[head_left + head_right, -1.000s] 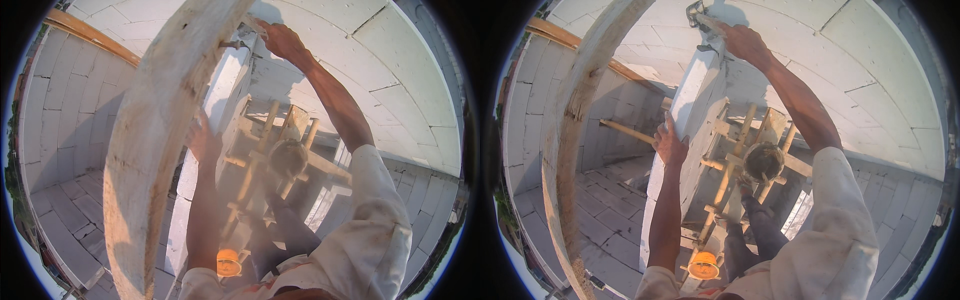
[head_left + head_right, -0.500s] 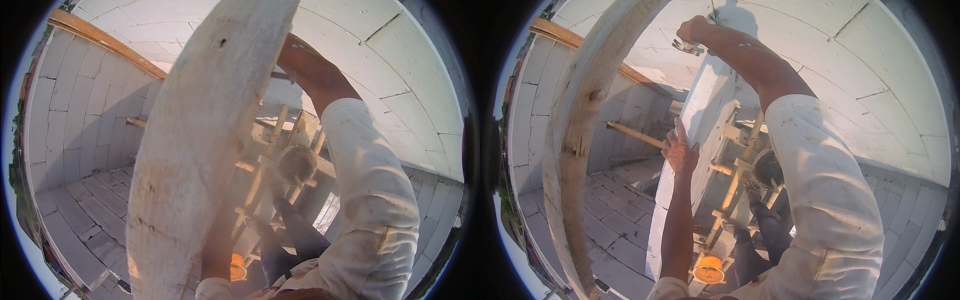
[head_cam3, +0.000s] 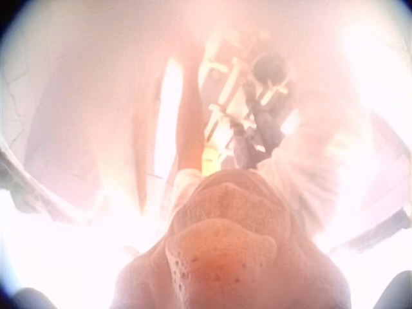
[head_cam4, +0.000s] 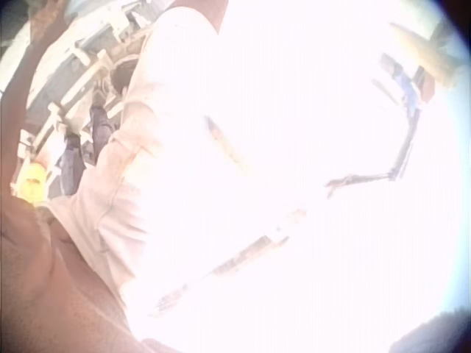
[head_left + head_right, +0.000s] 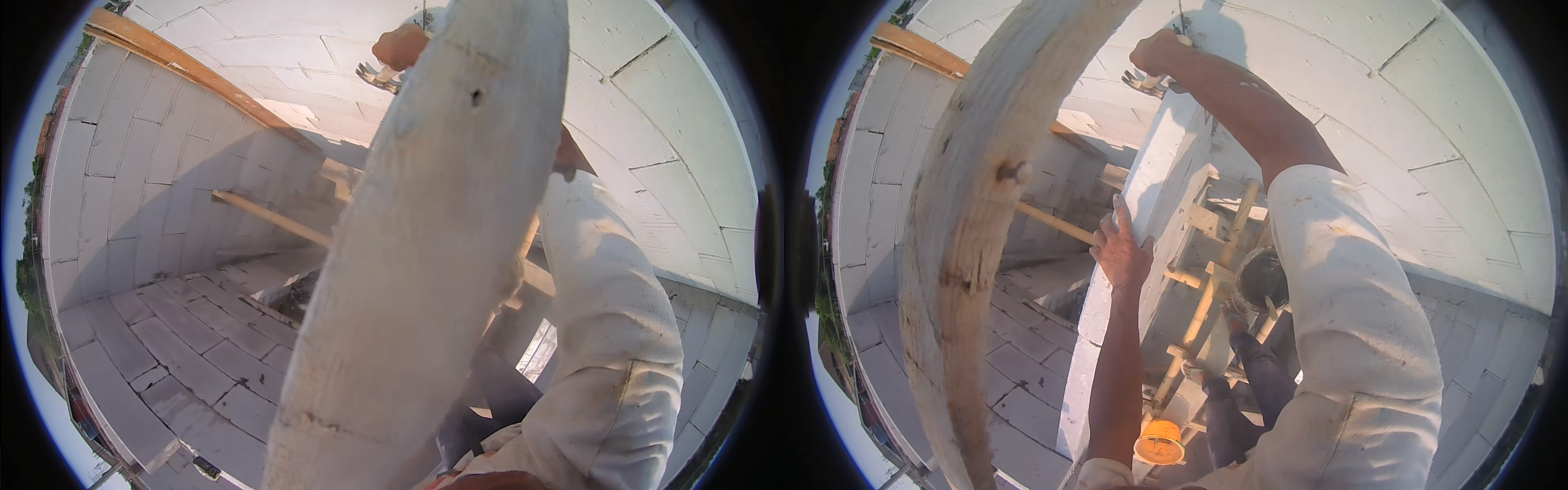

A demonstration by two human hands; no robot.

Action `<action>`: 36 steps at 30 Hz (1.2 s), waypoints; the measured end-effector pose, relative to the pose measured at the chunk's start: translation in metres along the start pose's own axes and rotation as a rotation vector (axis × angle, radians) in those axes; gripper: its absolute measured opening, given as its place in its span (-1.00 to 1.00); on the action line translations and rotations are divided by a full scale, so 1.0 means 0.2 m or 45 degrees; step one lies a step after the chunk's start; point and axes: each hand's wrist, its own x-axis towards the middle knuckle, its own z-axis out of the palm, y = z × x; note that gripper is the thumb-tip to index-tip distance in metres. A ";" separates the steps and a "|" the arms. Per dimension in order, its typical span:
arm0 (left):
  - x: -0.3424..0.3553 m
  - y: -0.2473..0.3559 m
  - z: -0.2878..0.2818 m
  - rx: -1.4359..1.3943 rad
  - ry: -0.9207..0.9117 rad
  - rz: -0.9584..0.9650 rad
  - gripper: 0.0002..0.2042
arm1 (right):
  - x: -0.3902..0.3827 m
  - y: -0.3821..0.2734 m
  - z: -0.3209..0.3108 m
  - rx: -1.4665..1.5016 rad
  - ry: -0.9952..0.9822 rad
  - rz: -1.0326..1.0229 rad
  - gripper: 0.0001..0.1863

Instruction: The person applies mortar to a curved wall using a trowel, then places white rectangular tiles onto the mortar. They use a hammer to tap the tiles into place and a tape measure to check alignment. The person repeats this process, applying mortar and setting tiles along the curved surface.

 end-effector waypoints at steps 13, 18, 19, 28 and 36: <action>0.01 -0.08 0.13 -0.009 0.047 0.006 0.02 | -1.07 -0.06 0.34 0.962 0.672 0.419 -0.18; -0.01 -0.11 0.13 -0.010 0.092 0.012 0.10 | -1.13 -0.20 0.35 0.874 0.827 0.446 -0.19; -0.01 -0.10 0.13 -0.007 0.088 0.013 0.11 | -1.11 -0.19 0.37 0.772 0.547 0.500 -0.20; 0.00 -0.12 0.16 0.033 0.064 0.002 0.09 | -1.11 -0.14 0.45 0.860 0.632 0.612 -0.21; 0.00 -0.09 0.11 0.028 0.029 -0.026 0.07 | -1.06 -0.03 0.43 0.762 0.385 0.596 -0.25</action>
